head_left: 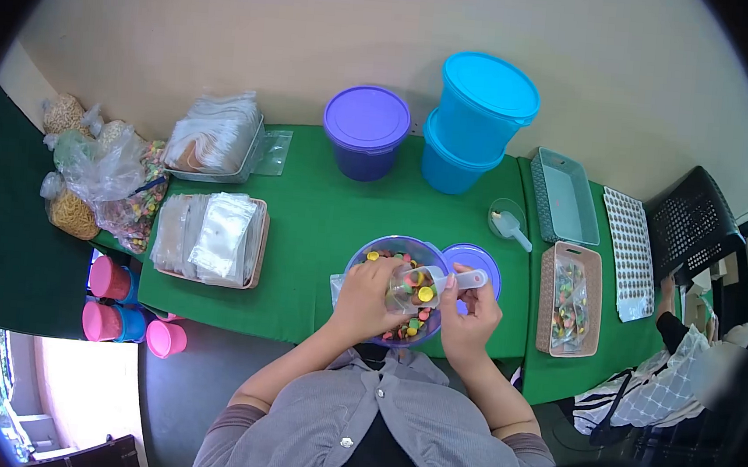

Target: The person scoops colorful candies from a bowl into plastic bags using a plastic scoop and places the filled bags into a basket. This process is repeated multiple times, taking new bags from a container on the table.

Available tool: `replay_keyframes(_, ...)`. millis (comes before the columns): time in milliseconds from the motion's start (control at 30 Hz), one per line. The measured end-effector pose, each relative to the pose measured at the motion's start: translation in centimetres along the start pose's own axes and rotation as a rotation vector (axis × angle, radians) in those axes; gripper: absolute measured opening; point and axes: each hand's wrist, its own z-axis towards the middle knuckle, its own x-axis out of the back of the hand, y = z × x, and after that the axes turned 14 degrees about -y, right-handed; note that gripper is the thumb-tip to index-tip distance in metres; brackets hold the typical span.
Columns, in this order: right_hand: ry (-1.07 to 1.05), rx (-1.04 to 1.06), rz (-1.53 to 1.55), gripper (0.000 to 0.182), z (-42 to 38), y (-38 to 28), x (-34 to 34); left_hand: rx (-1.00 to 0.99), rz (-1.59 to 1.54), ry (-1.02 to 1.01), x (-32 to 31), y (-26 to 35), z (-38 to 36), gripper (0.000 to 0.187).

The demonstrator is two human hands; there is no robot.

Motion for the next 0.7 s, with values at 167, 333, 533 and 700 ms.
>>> replay_keyframes(167,0.0,-0.052,0.092,0.017,1.5,0.7,-0.1,0.066,-0.019,0.042,-0.2,-1.1,0.3,0.069)
replay_keyframes(333,0.035,0.024,0.102,0.017,1.8,1.6,0.4,0.119,-0.035,0.08,0.5,-1.6,0.6,0.06)
replay_keyframes(533,0.03,-0.068,0.165,0.014,2.7,3.4,1.1,0.202,-0.219,0.155,0.3,-3.4,0.1,0.044)
replay_keyframes(700,-0.17,-0.231,0.087,0.014,3.1,8.3,-0.2,0.272,-0.329,0.188,1.7,-3.9,-0.3,0.038)
